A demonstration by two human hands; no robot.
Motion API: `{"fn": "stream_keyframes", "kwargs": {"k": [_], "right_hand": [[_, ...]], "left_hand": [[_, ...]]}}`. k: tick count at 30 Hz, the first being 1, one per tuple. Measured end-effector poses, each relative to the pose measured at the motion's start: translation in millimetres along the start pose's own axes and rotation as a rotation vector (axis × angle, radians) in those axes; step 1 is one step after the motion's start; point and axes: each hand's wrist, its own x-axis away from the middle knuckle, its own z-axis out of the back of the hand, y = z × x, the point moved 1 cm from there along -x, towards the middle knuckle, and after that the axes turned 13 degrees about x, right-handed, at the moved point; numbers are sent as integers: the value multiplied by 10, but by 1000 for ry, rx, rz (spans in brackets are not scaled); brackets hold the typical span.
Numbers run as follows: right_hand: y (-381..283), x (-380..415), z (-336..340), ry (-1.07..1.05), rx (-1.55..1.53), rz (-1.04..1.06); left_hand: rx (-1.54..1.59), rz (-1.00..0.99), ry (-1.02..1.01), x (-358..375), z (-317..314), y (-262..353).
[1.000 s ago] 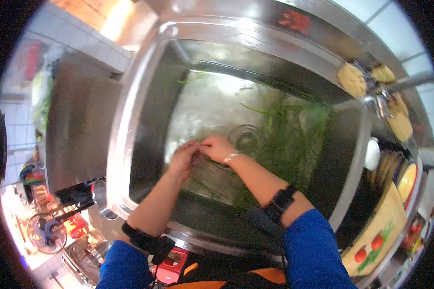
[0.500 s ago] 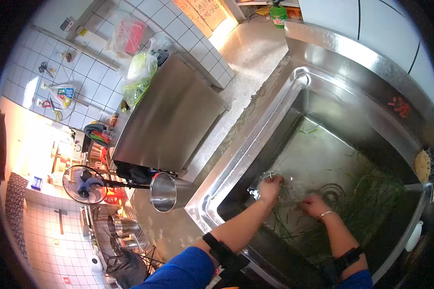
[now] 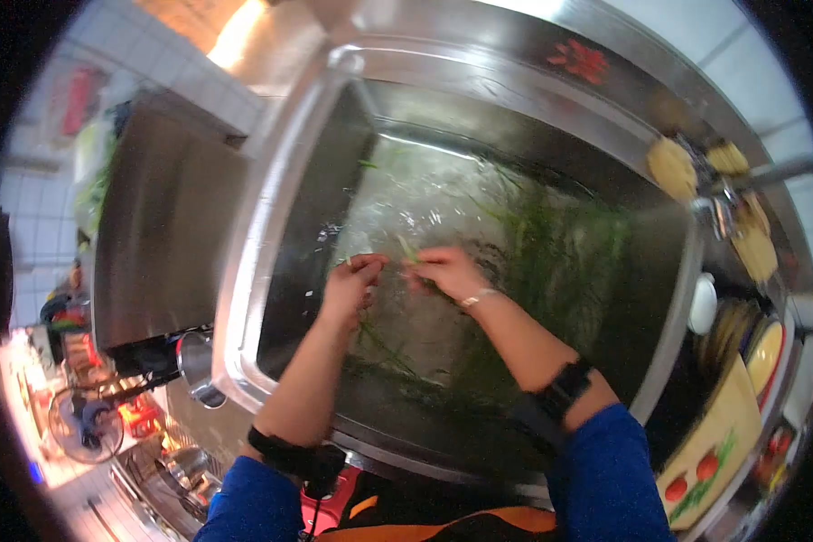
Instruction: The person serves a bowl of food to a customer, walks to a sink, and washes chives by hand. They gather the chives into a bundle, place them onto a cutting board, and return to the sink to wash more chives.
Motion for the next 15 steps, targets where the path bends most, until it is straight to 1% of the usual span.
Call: {"fn": "stream_keyframes", "kwargs": {"k": [1, 2, 4, 6, 8, 9, 10, 11, 12, 13, 14, 15], "right_hand": [[-60, 30, -43, -46, -130, -29], [-65, 51, -62, -29, -134, -45], [-80, 26, -140, -48, -146, -135], [-78, 3, -202, -38, -126, -151], [-33, -22, -245, -23, -103, -166], [23, -61, -262, -49, -21, -133], [25, -63, -267, -73, 63, -102], [27, -64, -235, -69, 62, -109], [21, -69, -197, -117, 166, -108], [11, -59, -177, -169, 270, -108], [15, -44, -127, -171, 273, -110], [29, -17, -38, -174, 299, -116]], "left_hand": [[76, 83, -89, -4, -31, -3], [153, 161, -164, -17, -68, -22], [184, 191, -186, -15, -115, 13], [209, 218, -192, 12, -106, -7], [208, 152, -193, 31, -119, -35], [205, 155, -192, 15, -111, -45], [152, 109, -110, -17, -83, -62], [101, 65, -30, -46, -63, -79], [104, 74, -32, -73, -50, -100], [140, 24, 37, -87, -32, -103], [176, -33, 108, -98, -15, -93], [197, -41, 89, -97, -16, -95]]}}
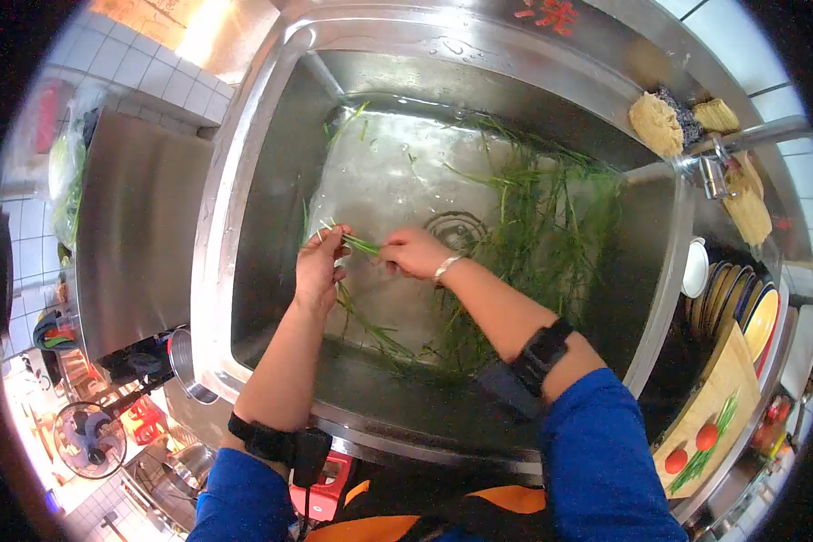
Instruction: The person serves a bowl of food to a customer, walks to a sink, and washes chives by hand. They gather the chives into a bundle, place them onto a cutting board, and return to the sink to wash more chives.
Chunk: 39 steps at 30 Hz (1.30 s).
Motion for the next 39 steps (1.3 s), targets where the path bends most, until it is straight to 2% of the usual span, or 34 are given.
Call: {"fn": "stream_keyframes", "kwargs": {"k": [3, 6, 8, 10, 12, 13, 15, 16, 18, 20, 22, 23, 24, 26, 27, 29, 30, 33, 34, 35, 38, 39], "right_hand": [[151, 160, 194, -36, 21, -47], [415, 321, 402, -15, 182, -9], [556, 451, 608, -22, 181, -187], [663, 535, 817, 57, 250, -196], [715, 647, 1064, 171, 761, -198], [658, 688, 1067, 170, 762, -199], [534, 818, 1103, 585, 1029, -251], [410, 875, 1057, 585, 1028, -257], [90, 900, 885, 740, 1424, -186], [-55, 861, 781, 910, 1399, 97], [-299, 574, 463, 790, 758, 487], [-284, 425, 338, 611, 534, 431], [-282, 309, 256, 515, 471, 377], [-153, 38, 173, 338, 576, 249], [-73, -55, 193, 338, 569, 250], [-60, -158, 158, 18, 47, 61], [-24, -144, 141, -27, -144, 16], [-30, -76, 168, -143, -285, -30], [-37, -126, 193, -20, -1, -38], [-37, -157, 225, -24, 2, -39], [-62, -227, 280, 204, 287, 12], [-19, -307, 270, 203, 285, 12]], "left_hand": [[70, -100, 43, 7, 24, 59], [222, -160, 138, -121, 221, 133], [208, -156, 210, -48, 132, 171], [235, -178, 210, -69, 161, 166], [249, -181, 198, -105, 223, 182], [250, -180, 198, -116, 239, 186], [267, -152, 155, -135, 237, 164], [261, -141, 141, -155, 246, 144], [251, -123, 130, -136, 208, 134], [233, -105, 124, -136, 208, 111], [219, -67, -2, -168, 211, 77], [211, -66, -4, -170, 204, 79], [175, -38, -22, -170, 199, 71], [135, -9, -41, -167, 171, 52], [110, -11, -41, -164, 175, 48], [78, -11, -32, -173, 206, 58], [63, -5, -8, -181, 215, 50], [43, 1, -18, -161, 207, 69], [33, 1, -56, -159, 200, 77], [37, 2, -54, -157, 189, 77], [11, 9, -13, -163, 194, 61], [5, 4, -26, -166, 201, 60]]}}
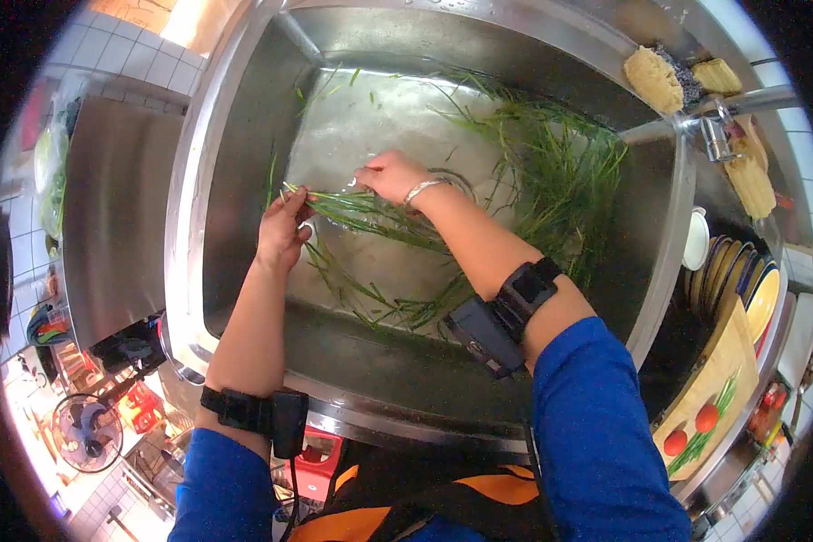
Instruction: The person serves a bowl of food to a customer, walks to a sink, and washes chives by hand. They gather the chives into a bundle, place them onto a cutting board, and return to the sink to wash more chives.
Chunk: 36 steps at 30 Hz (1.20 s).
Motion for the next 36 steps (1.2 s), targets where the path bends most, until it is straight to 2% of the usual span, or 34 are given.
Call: {"fn": "stream_keyframes", "kwargs": {"k": [2, 6, 8, 9, 11, 12, 14, 15, 17, 18, 20, 22, 24, 28, 33, 34, 36], "right_hand": [[60, -166, -52, 180, 6, 266], [-38, -128, 46, 123, -67, 121], [-162, 42, 90, 366, 64, 304], [-166, 65, 69, 365, 64, 303], [-189, 116, 50, 546, -76, 434], [-182, 152, 55, 546, -77, 434], [-194, 252, 93, 376, -251, 338], [-197, 280, 66, 376, -251, 338], [-205, 324, -34, 69, -61, 285], [-198, 327, -65, 73, -61, 282], [-151, 288, -176, -90, 315, 186], [-79, 258, -191, -68, 270, 211], [-12, 239, -184, -73, -15, 119], [60, 223, -165, -9, -125, 31], [61, 223, -72, 230, -285, -215], [53, 236, -51, 231, -284, -216], [32, 286, 40, 517, 167, -105]], "left_hand": [[-8, -4, -14, -21, 18, 3], [-11, 31, -20, -20, 13, -3], [-9, 33, -15, -16, -3, 4], [-10, 35, -12, -11, -8, 5], [-10, 37, -7, -18, 1, -6], [-1, 41, 2, -25, 3, -11], [7, 44, 11, -13, -13, -1], [17, 43, 21, -6, -23, -3], [26, 45, 27, -11, -12, -23], [45, 44, -7, -34, 8, -35], [60, 42, -42, -42, 13, -34], [51, 46, -47, -41, 22, -33], [34, 31, -28, -47, 15, -32], [5, 6, -49, -37, -19, -45], [10, 2, -69, -6, -100, -80], [14, 6, -91, -6, -113, -87], [5, 11, -105, -19, -119, -83]]}}
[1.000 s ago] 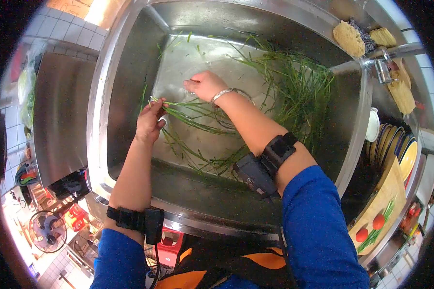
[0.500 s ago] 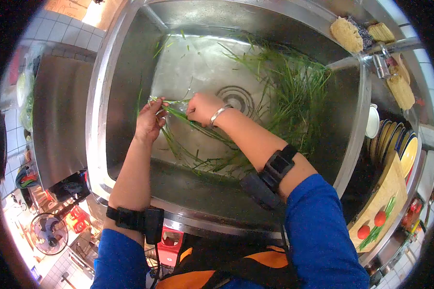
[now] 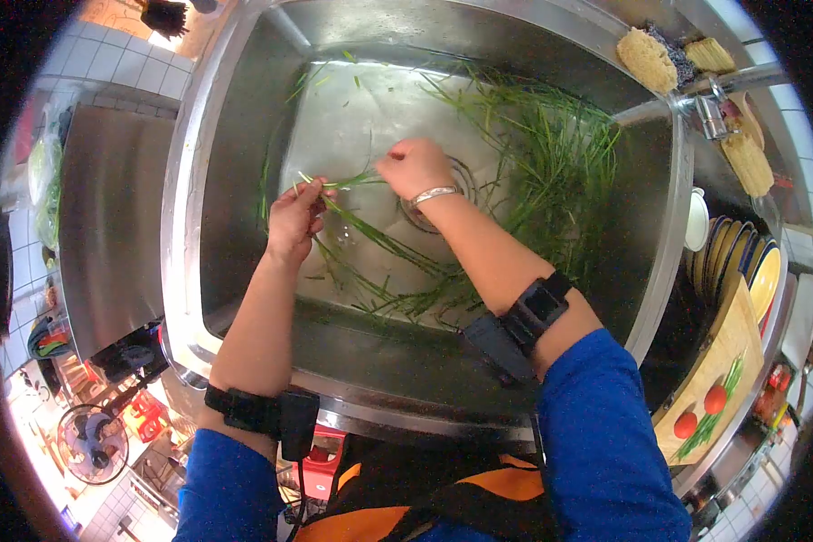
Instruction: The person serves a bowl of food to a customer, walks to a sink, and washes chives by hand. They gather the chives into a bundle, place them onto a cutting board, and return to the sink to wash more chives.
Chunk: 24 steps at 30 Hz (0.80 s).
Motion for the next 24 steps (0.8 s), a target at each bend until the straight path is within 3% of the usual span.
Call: {"fn": "stream_keyframes", "kwargs": {"k": [6, 7, 8, 10, 12, 14, 17, 19, 20, 22, 24], "right_hand": [[412, -144, 600, 292, 450, -19], [367, -74, 695, 611, 658, 170], [325, -71, 748, 609, 666, 167], [165, -79, 788, 869, 532, 418], [-29, -62, 549, 485, 86, 545], [-227, 7, 168, 199, -37, 556], [-243, 43, -242, 57, -98, 554], [-139, -29, -322, -404, 126, 436], [-87, -45, -269, -409, 124, 435], [110, -88, -52, -557, -256, 153], [323, -204, 184, -556, -114, 127]], "left_hand": [[-11, 5, 130, -19, 102, 91], [-8, 11, 128, -15, 98, 85], [-7, 11, 129, -11, 80, 75], [-4, 12, 124, -13, 48, 50], [4, 27, 97, -22, 63, 51], [32, 22, 75, -49, 112, 40], [67, -9, 87, -47, 143, 55], [68, -31, 121, -65, 174, 55], [77, -57, 184, -88, 199, 45], [93, -83, 252, -92, 226, 36], [91, -71, 280, -73, 163, 57]]}}
